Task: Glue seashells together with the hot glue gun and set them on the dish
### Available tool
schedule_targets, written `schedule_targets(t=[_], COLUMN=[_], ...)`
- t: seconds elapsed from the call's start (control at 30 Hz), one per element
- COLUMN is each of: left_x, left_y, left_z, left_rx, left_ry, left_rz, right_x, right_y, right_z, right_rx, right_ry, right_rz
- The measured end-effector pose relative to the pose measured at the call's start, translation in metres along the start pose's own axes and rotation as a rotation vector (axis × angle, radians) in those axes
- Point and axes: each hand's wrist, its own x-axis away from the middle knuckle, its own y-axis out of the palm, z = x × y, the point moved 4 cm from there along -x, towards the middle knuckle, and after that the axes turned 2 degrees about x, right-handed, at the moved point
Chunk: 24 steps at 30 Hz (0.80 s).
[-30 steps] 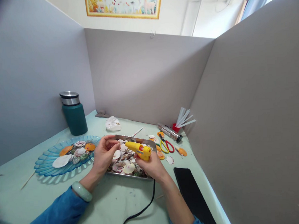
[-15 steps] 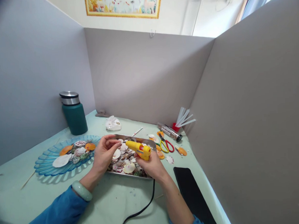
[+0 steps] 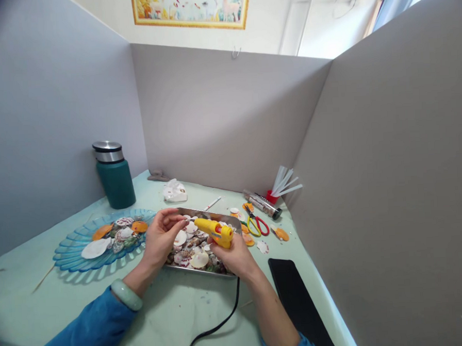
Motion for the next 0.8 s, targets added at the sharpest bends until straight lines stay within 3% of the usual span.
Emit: schedule_targets(t=[0.8], left_x=[0.0001], left_y=[-0.0031], left_z=[-0.0009], left_rx=[-0.113], left_ry=[0.029], left_rz=[-0.004], right_x=[-0.0002], right_y=[-0.0004], right_z=[0.0014], right_rx=[0.087], right_ry=[0.029], right_rz=[-0.009])
